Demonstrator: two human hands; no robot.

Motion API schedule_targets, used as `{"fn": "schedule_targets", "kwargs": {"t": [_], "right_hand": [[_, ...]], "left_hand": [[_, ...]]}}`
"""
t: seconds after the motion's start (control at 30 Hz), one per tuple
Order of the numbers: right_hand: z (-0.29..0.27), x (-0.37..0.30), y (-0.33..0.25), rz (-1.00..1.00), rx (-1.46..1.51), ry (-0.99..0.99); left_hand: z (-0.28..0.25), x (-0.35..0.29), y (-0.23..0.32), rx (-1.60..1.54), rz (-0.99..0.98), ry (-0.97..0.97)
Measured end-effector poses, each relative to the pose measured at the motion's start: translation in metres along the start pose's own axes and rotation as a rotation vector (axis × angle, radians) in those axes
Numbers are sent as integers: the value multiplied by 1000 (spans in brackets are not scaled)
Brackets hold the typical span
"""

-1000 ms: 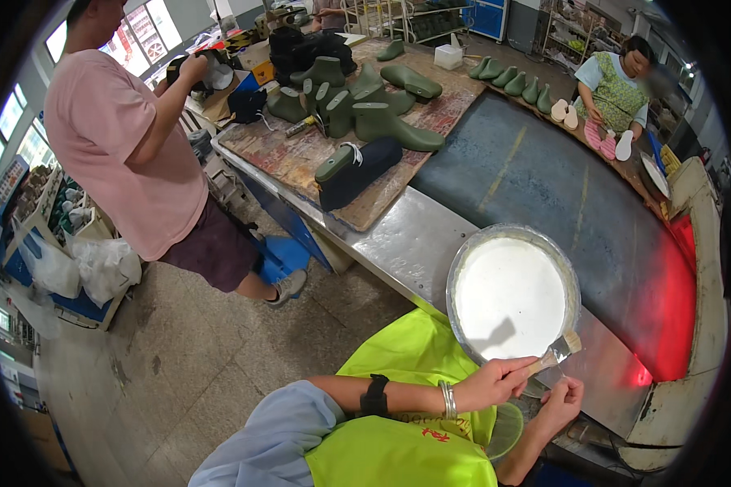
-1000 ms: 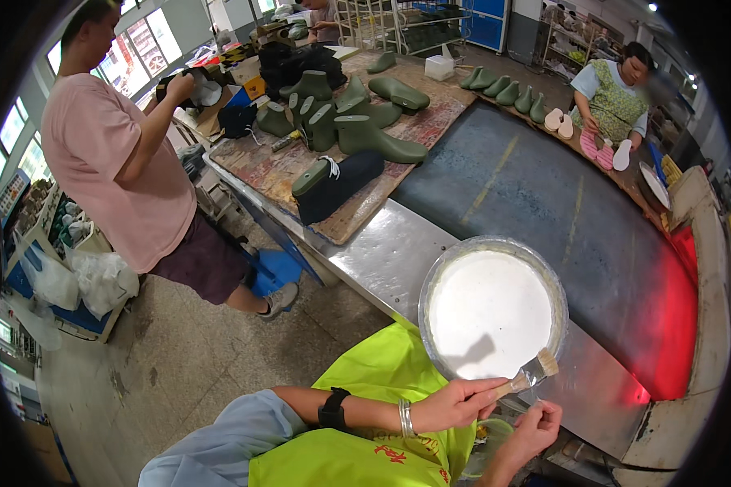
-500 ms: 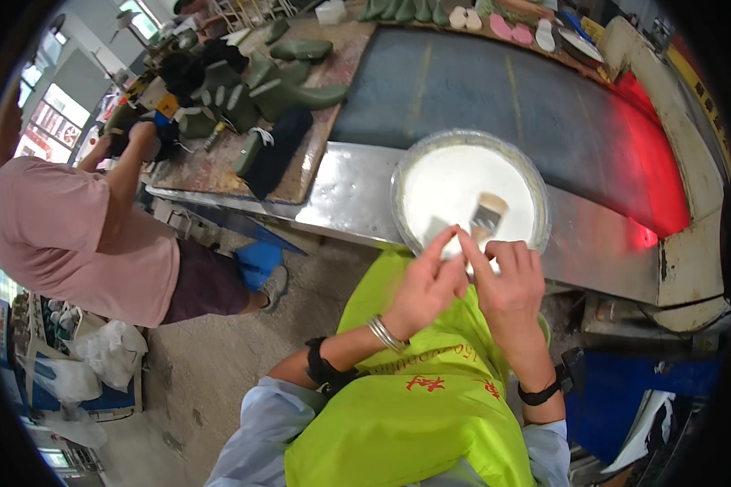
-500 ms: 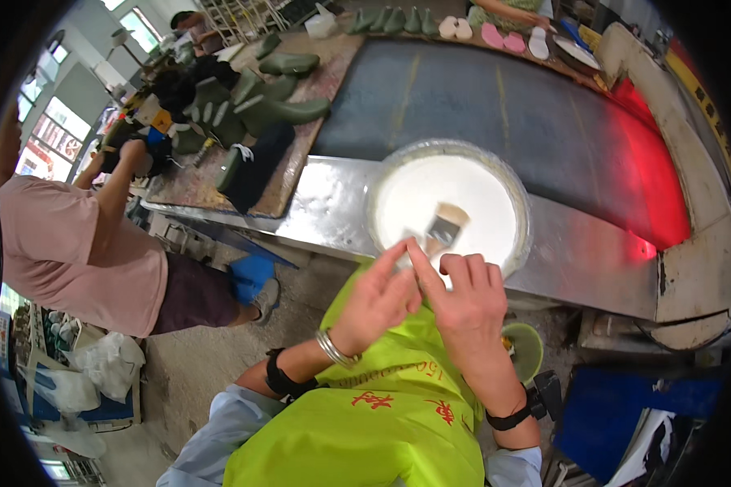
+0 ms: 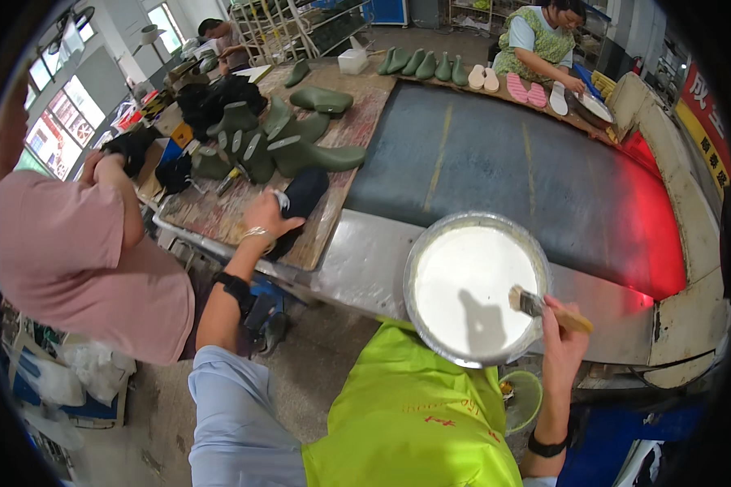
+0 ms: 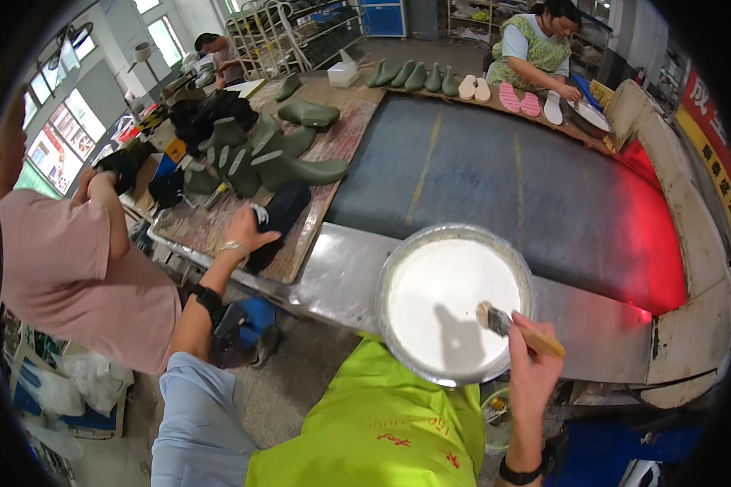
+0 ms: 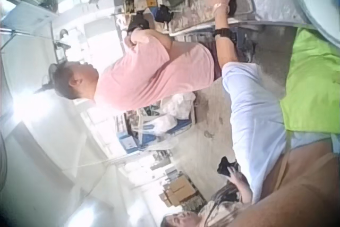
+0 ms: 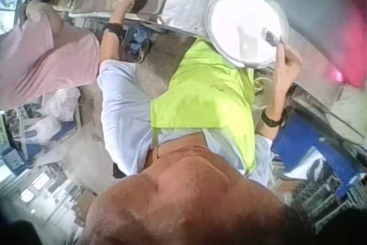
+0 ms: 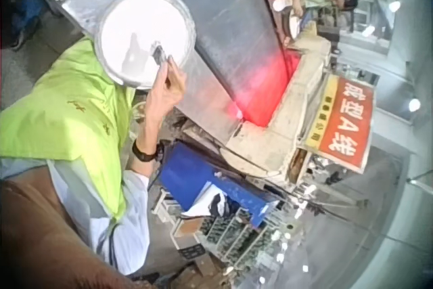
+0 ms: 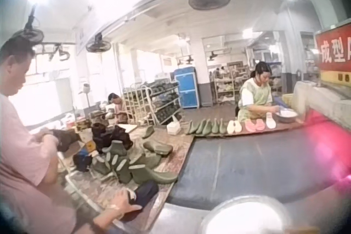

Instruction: Applying white glue to the soles of black shoes using a brush on a factory production line.

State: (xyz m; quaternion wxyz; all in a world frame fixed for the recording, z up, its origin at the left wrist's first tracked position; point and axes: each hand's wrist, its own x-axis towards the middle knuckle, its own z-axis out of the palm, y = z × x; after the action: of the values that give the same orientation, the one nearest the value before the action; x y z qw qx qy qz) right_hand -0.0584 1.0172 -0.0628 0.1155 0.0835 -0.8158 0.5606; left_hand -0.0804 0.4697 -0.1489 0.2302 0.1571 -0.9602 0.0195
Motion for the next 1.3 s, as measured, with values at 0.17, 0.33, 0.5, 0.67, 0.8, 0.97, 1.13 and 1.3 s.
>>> {"fn": "schedule_targets", "kwargs": {"t": [0.17, 0.33, 0.5, 0.67, 0.8, 0.97, 1.13, 1.3], "right_hand": [[-13, -2, 22, 249, 182, 134], [-19, 4, 39, 450, 246, 167], [-8, 19, 42, 507, 243, 91], [0, 32, 34, 435, 358, 24], [-1, 28, 33, 429, 364, 15], [-3, 14, 47, 452, 342, 63], [-10, 10, 43, 463, 309, 72], [-10, 7, 45, 464, 265, 79]], "left_hand": [[7, 28, -35, -6, -396, -432], [-10, 27, -7, -35, -496, -512], [-15, 3, 0, -514, -620, -516], [-8, -10, 35, -717, -662, -629], [9, -27, 17, -459, -511, -478], [33, -12, 21, -455, -336, -297], [68, 31, 46, -38, -118, -576], [75, 55, 22, -299, -153, -801]]}}
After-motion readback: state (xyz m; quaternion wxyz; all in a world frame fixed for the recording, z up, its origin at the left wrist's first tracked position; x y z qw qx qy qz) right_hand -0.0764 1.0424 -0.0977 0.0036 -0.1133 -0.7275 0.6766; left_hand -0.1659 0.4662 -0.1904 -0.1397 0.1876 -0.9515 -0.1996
